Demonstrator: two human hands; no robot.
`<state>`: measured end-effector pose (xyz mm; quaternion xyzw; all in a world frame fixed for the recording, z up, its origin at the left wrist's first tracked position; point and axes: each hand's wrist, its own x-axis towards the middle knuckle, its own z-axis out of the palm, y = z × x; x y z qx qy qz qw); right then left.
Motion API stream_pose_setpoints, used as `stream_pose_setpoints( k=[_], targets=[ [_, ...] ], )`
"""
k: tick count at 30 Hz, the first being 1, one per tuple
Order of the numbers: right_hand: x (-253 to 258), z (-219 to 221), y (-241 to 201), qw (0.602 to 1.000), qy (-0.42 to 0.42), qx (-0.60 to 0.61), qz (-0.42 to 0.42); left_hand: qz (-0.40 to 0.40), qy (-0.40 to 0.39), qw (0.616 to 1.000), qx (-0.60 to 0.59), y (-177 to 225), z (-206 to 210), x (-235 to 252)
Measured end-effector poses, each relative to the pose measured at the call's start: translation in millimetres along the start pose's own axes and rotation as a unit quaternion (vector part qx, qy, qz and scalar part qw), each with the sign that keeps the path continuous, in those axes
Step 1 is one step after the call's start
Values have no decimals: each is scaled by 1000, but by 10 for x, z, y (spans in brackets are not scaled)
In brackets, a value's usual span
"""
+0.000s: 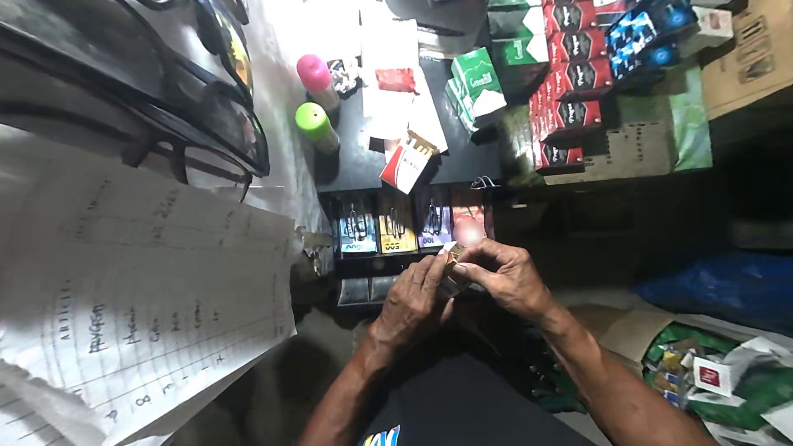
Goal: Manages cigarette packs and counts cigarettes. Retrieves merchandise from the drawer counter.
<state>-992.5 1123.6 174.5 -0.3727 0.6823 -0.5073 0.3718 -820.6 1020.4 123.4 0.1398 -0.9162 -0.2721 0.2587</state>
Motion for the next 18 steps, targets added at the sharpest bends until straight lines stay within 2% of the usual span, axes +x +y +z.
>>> stream_pose_setpoints(
  k=[7,11,18],
  targets=[
    [69,-49,14,999,-29,-5,21,-11,-8,1000,-23,-39,-8,-8],
    [59,-9,31,999,-9,-34,26,-16,6,1000,10,-19,36,37],
    [75,-68,52,998,-38,14,42,-21,-16,999,-18,-39,64,21]
  ],
)
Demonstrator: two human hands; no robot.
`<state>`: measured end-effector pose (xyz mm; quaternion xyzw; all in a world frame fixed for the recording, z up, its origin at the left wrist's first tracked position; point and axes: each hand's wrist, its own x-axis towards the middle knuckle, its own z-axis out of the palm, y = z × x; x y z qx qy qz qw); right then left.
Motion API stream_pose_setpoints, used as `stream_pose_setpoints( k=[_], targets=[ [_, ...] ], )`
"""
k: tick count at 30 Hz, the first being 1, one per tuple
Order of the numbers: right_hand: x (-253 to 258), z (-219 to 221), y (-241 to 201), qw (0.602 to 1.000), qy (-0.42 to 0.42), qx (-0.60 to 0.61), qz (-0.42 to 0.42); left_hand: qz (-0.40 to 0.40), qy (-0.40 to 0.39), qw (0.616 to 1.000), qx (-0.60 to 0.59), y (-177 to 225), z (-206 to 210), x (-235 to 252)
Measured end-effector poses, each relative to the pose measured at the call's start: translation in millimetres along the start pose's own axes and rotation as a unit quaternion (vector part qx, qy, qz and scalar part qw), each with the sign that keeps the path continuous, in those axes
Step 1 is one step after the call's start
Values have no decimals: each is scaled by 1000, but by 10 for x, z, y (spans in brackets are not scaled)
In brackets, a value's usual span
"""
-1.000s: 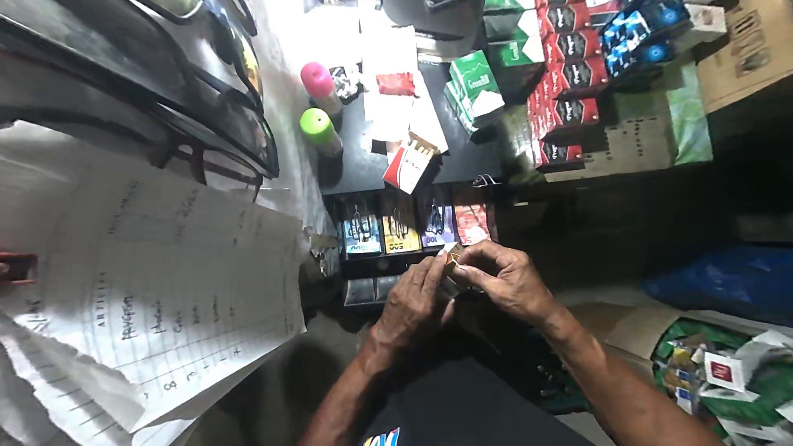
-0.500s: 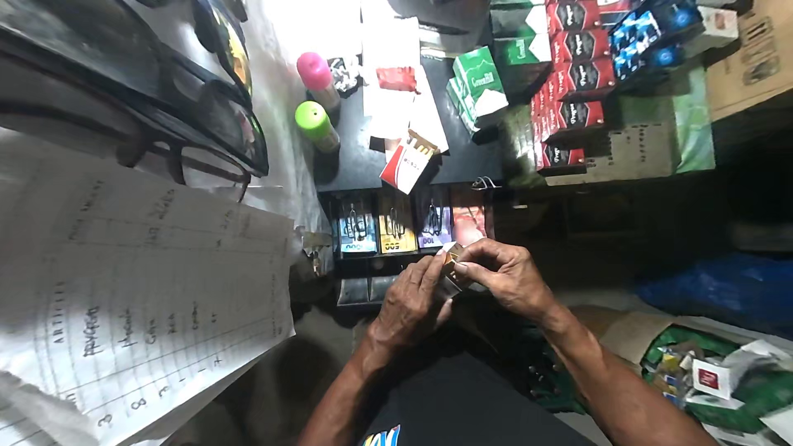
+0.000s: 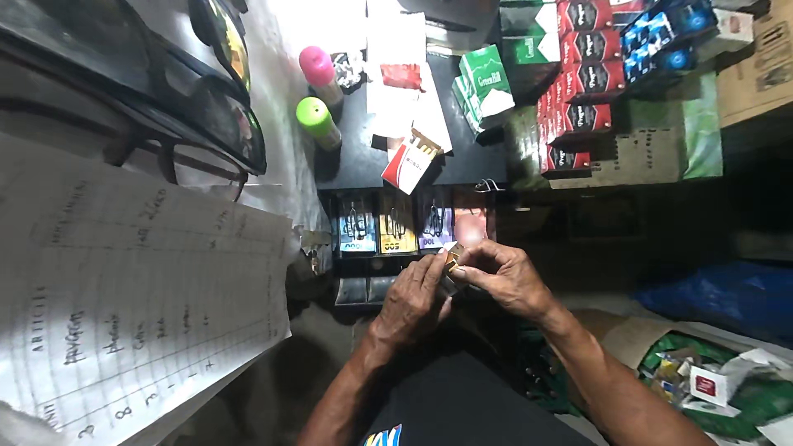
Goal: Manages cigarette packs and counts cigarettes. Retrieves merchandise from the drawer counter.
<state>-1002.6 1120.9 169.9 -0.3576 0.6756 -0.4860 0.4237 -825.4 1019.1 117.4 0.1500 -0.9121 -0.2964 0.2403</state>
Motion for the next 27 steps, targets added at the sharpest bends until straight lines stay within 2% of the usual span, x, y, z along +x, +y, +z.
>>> stream_pose_setpoints(
  k=[9,20,24,27],
  targets=[
    [75,-72,-32,998,-65,-1,1,11,-7,1000,-18,-21,4,-38],
    [132,-238,-74,998,-61,19,14,0,-17,997,-75,-84,-38,-79],
    [102,-246,-129,997,-53,-45,41,-6,-17,996,-88,-72,-53,-55],
    [75,-177,-113,996,-37,-74,17,-8,-28,995,-93,-68,-61,-33]
  ],
)
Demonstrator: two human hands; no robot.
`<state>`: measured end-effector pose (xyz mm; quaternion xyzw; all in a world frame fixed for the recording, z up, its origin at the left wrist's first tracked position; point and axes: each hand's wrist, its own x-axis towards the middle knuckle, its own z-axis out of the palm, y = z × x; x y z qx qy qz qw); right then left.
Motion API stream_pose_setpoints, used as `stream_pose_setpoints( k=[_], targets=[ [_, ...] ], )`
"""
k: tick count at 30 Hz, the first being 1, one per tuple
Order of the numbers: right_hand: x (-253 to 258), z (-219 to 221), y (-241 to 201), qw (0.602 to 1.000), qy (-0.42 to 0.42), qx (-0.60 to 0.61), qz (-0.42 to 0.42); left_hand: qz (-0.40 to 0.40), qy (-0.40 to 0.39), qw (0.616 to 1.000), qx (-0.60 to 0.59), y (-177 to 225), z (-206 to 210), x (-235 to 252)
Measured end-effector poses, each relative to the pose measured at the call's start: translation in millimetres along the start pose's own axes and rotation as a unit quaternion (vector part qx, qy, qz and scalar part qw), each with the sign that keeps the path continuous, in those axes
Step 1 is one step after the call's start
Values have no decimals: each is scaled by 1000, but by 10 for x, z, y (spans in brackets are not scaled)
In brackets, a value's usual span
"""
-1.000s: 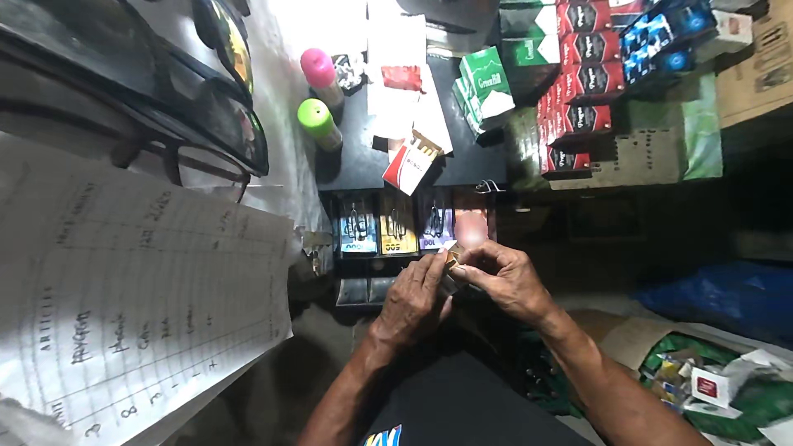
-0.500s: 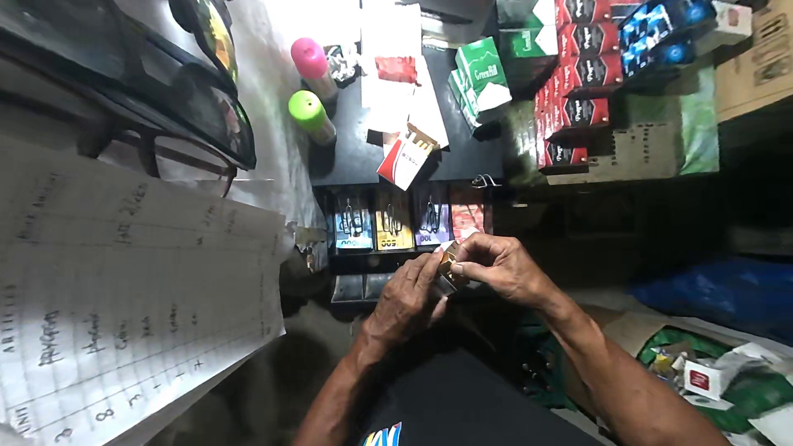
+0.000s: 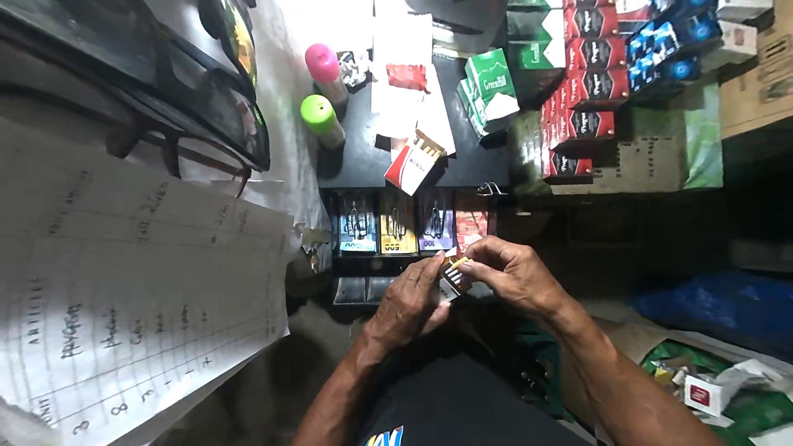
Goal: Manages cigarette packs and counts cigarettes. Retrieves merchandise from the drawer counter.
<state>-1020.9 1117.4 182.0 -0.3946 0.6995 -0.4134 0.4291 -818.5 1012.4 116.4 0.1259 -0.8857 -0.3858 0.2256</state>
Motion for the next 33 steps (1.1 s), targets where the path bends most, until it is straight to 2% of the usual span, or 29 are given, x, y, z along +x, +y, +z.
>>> stream_pose_setpoints(
  k=[5,12,22,26,27,29,31,33],
  targets=[
    [47,-33,71,998,15,8,-56,-2,-17,1000,-5,-46,-29,8],
    [108,-47,158,996,26,-14,-86,2,-16,1000,13,-91,-57,60],
    [91,-380,139,970,169,-81,-154,-28,-60,985,160,-237,-135,154],
    [40,-501,139,957,215,-74,-181,-37,-91,985,145,-227,-240,226],
    [28,-515,144,954,224,-69,-187,-45,-76,988,128,-214,-300,256],
    [9,-534,145,949,237,-56,-199,-59,7,991,117,-188,-434,402],
    [-1,-527,139,945,245,-37,-211,-77,93,979,163,-191,-542,668],
    [16,-510,116,941,248,-26,-227,-109,109,961,231,-228,-609,1001]
  ],
)
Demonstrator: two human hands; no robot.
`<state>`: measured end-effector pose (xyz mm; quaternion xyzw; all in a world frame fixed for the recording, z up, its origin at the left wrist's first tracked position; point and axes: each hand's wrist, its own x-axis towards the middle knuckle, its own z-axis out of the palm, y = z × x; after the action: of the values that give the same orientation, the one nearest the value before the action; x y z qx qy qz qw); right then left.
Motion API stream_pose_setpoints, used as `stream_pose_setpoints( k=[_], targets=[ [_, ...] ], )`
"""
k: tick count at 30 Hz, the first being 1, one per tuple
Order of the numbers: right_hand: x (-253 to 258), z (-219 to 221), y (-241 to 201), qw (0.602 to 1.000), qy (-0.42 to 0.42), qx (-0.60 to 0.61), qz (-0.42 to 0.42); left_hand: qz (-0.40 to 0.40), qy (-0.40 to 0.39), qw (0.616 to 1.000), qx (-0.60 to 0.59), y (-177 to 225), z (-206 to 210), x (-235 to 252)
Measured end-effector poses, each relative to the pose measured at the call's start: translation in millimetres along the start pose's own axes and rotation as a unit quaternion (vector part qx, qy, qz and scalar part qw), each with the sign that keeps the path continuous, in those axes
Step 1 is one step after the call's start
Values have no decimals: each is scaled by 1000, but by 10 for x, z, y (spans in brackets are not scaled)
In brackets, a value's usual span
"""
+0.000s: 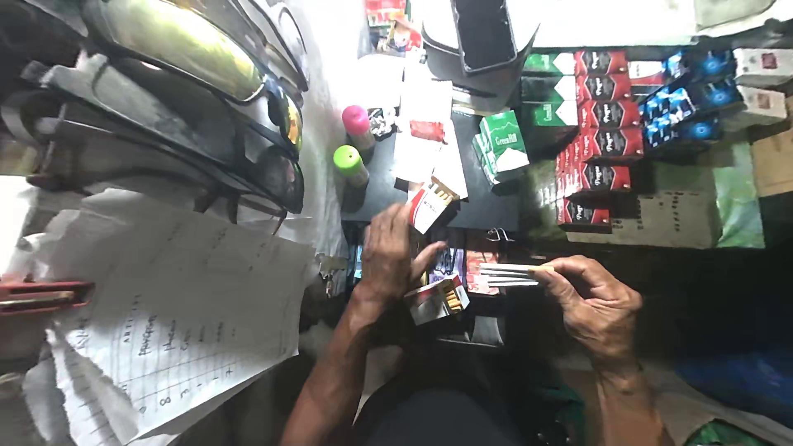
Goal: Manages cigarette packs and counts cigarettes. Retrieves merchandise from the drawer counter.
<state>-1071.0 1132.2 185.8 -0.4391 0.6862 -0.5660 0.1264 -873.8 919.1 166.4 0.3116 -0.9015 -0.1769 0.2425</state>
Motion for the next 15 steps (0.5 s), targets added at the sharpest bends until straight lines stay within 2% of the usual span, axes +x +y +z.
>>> stream_pose_setpoints(
  k=[2,5,9,15],
  targets=[
    [35,30,-52,1000,-2,11,-15,-24,-34,998,51,9,70,237],
    [107,39,-136,999,0,24,-38,-38,-90,993,69,4,148,386],
    [137,-2,-239,998,1,49,-43,9,-54,998,34,-46,124,296],
    [164,124,-542,994,-47,60,-73,89,-14,995,-51,308,-257,-229]
  ],
)
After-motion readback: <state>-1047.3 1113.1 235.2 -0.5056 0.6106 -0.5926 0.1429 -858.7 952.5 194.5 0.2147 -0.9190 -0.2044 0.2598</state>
